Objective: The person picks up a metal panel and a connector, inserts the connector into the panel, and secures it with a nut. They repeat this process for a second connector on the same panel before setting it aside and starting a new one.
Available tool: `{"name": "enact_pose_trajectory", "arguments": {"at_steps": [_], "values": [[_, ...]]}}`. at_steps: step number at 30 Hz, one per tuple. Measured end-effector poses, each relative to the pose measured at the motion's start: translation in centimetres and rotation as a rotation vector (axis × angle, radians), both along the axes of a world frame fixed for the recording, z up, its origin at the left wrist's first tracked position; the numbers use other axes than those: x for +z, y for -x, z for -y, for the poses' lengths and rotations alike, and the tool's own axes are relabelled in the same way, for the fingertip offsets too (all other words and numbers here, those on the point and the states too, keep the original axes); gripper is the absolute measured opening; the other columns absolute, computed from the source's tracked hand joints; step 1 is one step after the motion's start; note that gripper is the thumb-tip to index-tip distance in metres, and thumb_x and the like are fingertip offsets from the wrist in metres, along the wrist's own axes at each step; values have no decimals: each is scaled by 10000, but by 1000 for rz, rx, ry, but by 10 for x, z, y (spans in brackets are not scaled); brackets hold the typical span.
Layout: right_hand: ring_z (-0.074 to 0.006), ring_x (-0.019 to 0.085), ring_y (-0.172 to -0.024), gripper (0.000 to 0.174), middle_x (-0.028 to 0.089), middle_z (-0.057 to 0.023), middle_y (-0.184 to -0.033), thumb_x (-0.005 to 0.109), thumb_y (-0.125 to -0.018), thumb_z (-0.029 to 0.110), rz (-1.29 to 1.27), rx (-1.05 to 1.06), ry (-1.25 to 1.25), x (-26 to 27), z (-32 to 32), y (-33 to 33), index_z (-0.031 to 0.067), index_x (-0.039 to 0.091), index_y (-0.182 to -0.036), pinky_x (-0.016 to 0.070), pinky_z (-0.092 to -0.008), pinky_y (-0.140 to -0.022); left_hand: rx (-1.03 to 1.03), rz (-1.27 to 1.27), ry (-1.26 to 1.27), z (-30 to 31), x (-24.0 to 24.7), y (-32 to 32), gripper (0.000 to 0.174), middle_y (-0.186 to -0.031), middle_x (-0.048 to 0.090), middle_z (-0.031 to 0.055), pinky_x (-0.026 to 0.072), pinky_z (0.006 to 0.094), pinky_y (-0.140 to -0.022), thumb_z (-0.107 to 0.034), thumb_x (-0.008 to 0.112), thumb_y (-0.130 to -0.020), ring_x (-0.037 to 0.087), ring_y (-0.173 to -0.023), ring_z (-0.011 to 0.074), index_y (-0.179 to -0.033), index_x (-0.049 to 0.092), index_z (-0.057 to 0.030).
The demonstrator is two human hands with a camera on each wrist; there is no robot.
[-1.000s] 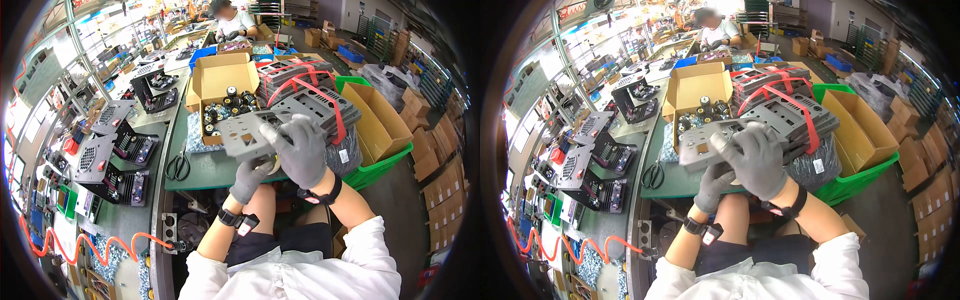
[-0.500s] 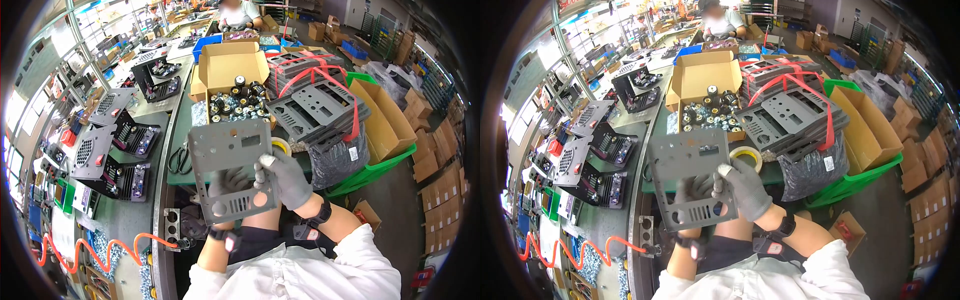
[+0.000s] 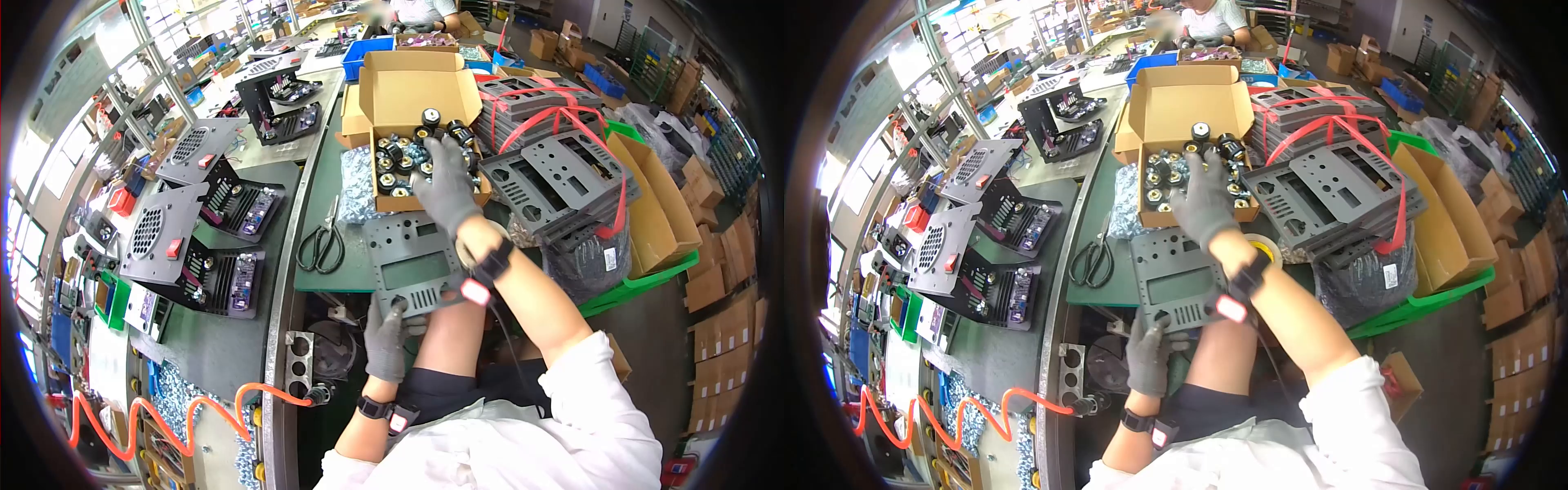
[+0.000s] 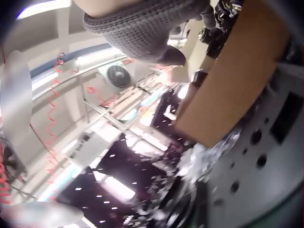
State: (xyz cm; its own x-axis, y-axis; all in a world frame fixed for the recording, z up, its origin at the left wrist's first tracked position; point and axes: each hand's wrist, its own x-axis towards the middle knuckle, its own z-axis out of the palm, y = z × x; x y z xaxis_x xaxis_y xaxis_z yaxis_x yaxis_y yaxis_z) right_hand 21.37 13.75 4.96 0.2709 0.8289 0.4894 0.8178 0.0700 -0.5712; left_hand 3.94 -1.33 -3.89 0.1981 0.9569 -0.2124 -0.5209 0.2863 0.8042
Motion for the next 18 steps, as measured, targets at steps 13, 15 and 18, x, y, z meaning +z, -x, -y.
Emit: {"name": "enact_pose_trajectory", "arguments": {"at_steps": [13, 15, 18], "values": [[-370, 519, -1197, 577, 462, -156, -1307, 705, -774, 314, 324, -249, 282, 12, -112, -21, 215, 510, -1308, 455, -471, -977, -66, -94, 10, 3, -7, 13, 579, -1146, 589, 127, 528, 295, -751, -213, 551, -928, 624, -846, 164, -1416, 347, 22], [-356, 571, -1133, 577, 472, -152, -1287, 729, -748, 296, 280, -164, 371, 16, -109, -25, 224, 523, -1282, 485, -460, -930, -70, -82, 13, 3, -1, 10, 568, -1146, 594, 128, 526, 297, -750, -214, 539, -934, 628, -848, 168, -1413, 355, 28], [-332, 607, -1065, 514, 492, -137, -1239, 730, -740, 270, 177, -126, 158, 4, -111, -32, 204, 540, -1213, 510, -432, -891, -40, -114, 10, 0, -2, 6, 547, -1142, 604, 128, 524, 298, -749, -198, 526, -939, 633, -855, 172, -1408, 366, 34]]}}
